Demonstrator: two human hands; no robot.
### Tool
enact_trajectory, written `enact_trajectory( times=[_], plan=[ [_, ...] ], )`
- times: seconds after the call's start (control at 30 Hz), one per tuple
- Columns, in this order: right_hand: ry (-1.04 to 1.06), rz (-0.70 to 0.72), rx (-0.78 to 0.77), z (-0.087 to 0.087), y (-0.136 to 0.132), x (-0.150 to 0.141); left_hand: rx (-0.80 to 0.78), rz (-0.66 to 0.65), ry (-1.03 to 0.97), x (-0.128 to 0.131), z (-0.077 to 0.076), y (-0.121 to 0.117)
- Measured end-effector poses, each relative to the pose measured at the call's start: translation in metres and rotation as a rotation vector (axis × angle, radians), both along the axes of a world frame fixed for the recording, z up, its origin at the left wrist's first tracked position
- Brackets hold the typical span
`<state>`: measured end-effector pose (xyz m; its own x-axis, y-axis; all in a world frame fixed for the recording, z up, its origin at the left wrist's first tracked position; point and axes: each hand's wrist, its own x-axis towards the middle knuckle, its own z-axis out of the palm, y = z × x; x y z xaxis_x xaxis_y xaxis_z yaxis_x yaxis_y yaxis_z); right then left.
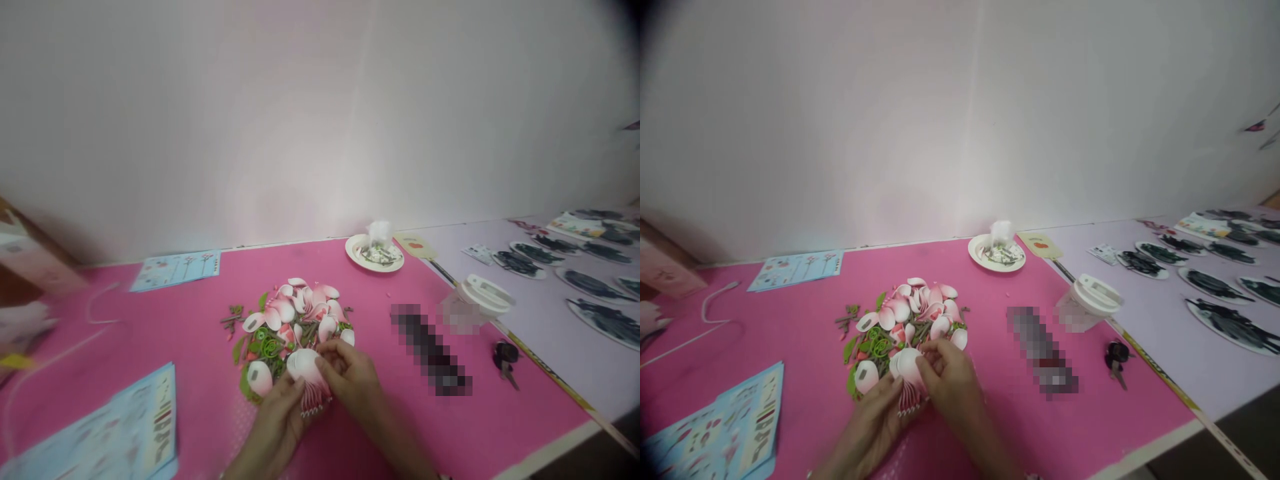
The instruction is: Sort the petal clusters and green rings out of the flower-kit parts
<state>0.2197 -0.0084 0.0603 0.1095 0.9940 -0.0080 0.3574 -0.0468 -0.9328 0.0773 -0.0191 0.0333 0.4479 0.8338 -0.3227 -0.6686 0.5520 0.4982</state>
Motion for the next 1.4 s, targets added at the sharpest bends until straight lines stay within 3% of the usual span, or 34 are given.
enact_trajectory(
  times=[0.17,0.47,0.8,1.03,1.4],
  plan=[
    [0.008,0.064,-0.037,0.003,-0.006,0.006,0.004,-0.022,-0.012,0.0,0.0,0.0],
    [-0.068,0.033,0.014,0.002,-0.011,0.003,-0.001,-0.015,-0.016,0.0,0.004,0.0],
    [-0.165,0.132,0.026,0.014,-0.021,0.005,0.007,-0.01,-0.009,-0.002,0.005,0.001],
    [-0.285,0.174,0.151,0.006,-0.026,0.005,0.025,-0.023,-0.015,-0.003,0.006,0.001],
    [-0.38,0.18,0.093,0.006,-0.03,-0.003,-0.003,0.001,0.022,-0.003,0.008,-0.001]
  ],
)
